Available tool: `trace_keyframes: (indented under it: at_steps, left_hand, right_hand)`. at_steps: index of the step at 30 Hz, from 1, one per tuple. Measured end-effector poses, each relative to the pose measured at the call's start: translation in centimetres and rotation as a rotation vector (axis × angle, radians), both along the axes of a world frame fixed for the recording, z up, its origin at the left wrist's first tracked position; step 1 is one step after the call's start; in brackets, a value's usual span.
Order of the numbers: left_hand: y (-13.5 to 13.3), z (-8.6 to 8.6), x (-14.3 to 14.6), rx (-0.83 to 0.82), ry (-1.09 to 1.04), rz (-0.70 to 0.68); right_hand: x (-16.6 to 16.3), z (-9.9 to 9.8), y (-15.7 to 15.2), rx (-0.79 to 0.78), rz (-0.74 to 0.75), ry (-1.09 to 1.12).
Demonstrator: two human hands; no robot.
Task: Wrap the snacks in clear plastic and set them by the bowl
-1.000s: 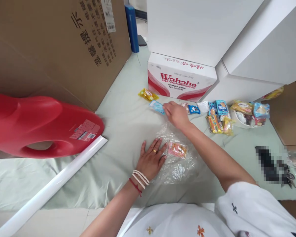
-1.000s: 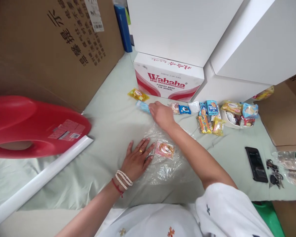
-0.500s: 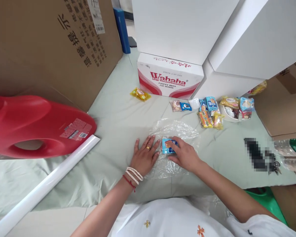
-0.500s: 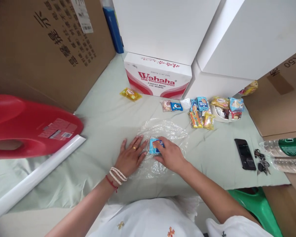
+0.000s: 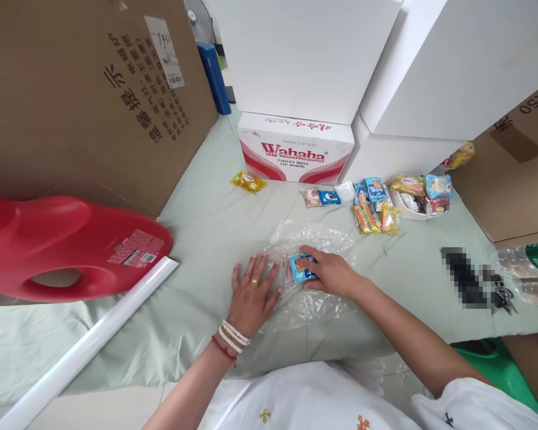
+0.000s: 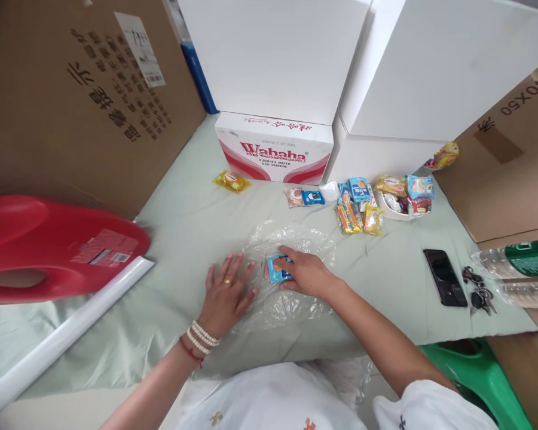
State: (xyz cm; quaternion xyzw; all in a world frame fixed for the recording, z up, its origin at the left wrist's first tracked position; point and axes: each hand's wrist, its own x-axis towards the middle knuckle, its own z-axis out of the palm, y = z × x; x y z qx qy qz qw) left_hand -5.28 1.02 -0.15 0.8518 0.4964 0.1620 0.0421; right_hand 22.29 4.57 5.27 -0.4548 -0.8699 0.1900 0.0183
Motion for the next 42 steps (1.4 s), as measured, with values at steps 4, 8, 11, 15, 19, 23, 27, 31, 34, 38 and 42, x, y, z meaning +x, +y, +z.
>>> trace_keyframes:
  at_steps: [4, 8, 11, 15, 19, 23, 27, 31, 34, 38, 42]
  left_hand:
    - [-1.8, 0.6, -2.3, -0.059, -0.041, -0.364]
    - [-2.8, -0.1, -3.9, -0.181, -0.067, -0.470]
    - [-2.2, -0.1, -4.0, -0.257, -0.163, -0.377]
    - [1.4, 1.2, -3.2, -0.416, -0.341, -0.212]
    - [7.1, 1.5, -1.5, -0.411, -0.353, -0.042]
    - [11.3, 0.6, -0.4, -0.287, -0.175, 0.045]
    - [10.4, 1.3, -1.2, -0.006, -0.182, 0.223]
    - [5.6, 3.2, 0.1, 0.111, -0.189, 0.226]
    - [2.9, 3.3, 3.4, 0.021, -0.073, -0.114]
    - [2.4, 1.5, 6.4, -0.135, 0.068, -0.140]
    - [3.0, 0.1, 6.5, -0.180, 0.031, -0.111]
  right_hand:
    - [2.3, 1.1, -3.2, 0.036, -0.055, 0.161]
    - [4.5, -0.5, -8.5, -0.005, 0.015, 0.205]
    - [5.2, -2.1, -10.8, 0.027, -0.097, 0.259]
    - [5.5, -1.4, -8.6, 0.024, -0.196, 0.359]
    - [5.2, 0.3, -2.3, -0.016, -0.285, 0.267]
    - [4.4, 0.9, 3.2, -0.101, -0.357, -0.125]
    - [2.8, 1.2, 6.0, 0.031, -0.364, -0.237]
    - [0.4, 0.1, 8.3, 0.123, -0.297, -0.091]
    - [-0.9, -0.8, 10.1, 0.041, -0.330, -0.074]
    - [-1.1, 0.4, 10.2, -0.101, -0.310, -0.031]
    - [-0.3, 1.9, 6.1, -0.013, 0.025, -0.009]
